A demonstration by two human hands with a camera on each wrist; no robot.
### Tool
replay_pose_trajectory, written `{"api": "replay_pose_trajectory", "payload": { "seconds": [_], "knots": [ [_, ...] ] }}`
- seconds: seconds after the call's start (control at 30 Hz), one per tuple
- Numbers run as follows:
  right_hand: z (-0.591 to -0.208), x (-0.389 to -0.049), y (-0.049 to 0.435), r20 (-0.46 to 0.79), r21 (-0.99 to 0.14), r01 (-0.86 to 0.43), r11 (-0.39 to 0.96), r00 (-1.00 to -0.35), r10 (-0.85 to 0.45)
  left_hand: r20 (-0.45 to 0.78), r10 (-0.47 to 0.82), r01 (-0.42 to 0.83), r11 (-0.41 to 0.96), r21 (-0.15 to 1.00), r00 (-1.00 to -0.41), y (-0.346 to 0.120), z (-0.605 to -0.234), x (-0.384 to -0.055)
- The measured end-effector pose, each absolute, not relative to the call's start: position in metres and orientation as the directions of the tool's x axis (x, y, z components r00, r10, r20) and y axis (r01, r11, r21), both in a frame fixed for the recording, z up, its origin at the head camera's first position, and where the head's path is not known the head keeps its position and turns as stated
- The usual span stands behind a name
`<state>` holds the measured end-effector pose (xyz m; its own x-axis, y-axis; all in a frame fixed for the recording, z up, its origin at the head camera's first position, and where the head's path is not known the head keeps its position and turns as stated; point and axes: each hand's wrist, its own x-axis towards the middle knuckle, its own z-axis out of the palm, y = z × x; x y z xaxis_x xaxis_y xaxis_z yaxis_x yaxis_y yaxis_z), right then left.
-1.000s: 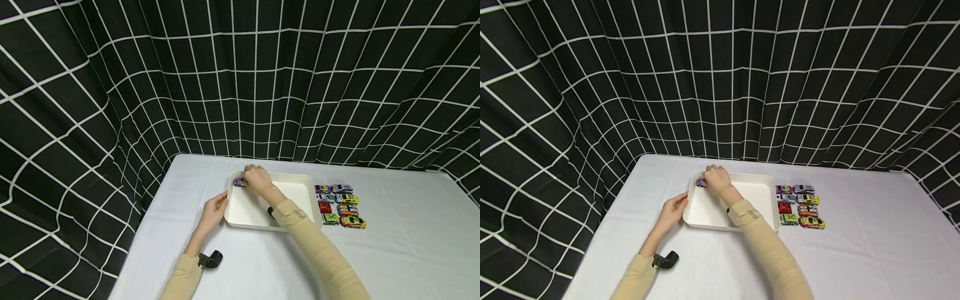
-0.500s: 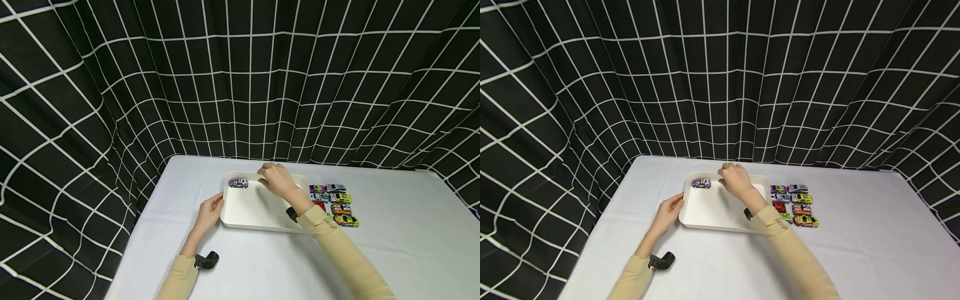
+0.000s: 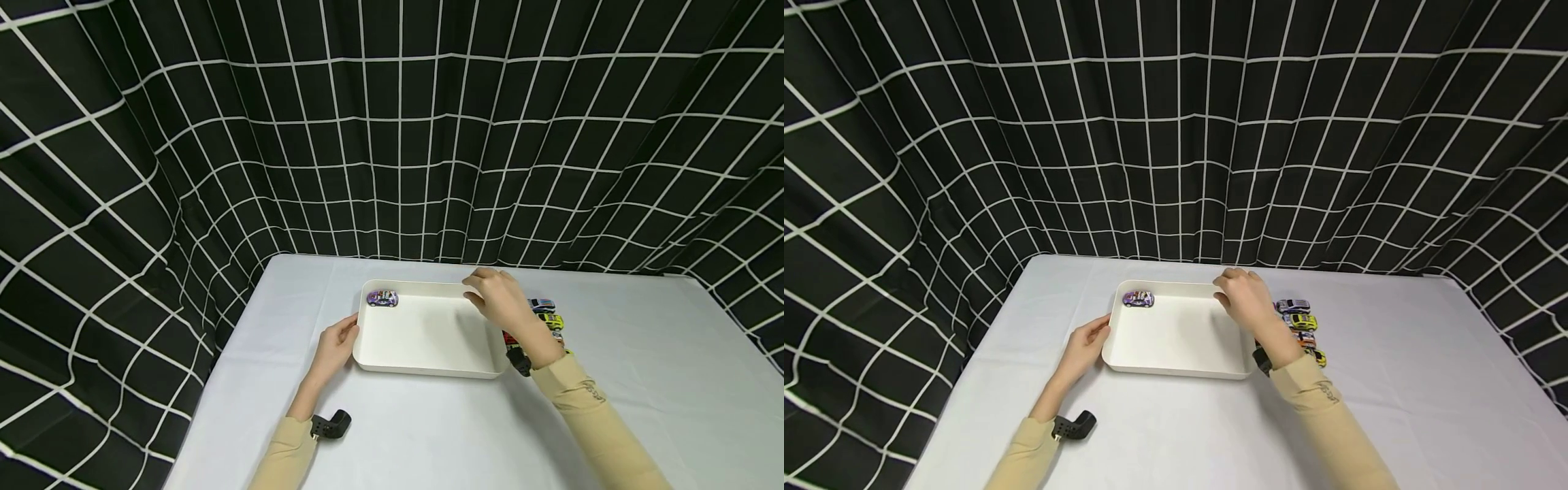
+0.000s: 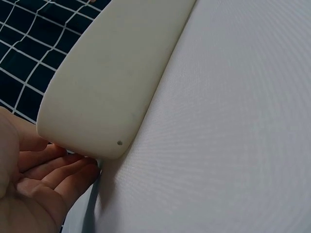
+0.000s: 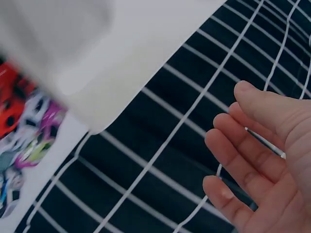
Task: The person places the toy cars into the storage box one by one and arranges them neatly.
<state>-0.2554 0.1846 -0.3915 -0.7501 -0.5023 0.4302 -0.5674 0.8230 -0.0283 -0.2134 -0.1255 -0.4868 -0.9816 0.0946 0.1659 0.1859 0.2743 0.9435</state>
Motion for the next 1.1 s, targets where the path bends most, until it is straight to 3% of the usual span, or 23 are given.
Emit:
{"api": "replay_pose_trajectory", "payload": {
  "seconds": [0.43,0.73,1.1],
  "knots": [
    [-0.405,-0.225,0.25,0.496,-0.056,-0.519,0.853,-0.755,-0.428,0.133,0.08,0.149,0.254,0.956,-0.988,-0.126,-0.496,-0.218],
    [-0.421,-0.2,0.294,0.479,-0.085,-0.514,0.854,-0.772,-0.417,0.142,0.112,0.167,0.254,0.953,-0.983,-0.123,-0.468,-0.204],
    [-0.444,-0.184,0.323,0.45,-0.142,-0.545,0.826,-0.779,-0.436,0.135,0.085,0.153,0.259,0.954,-0.987,-0.127,-0.495,-0.217]
  ]
}}
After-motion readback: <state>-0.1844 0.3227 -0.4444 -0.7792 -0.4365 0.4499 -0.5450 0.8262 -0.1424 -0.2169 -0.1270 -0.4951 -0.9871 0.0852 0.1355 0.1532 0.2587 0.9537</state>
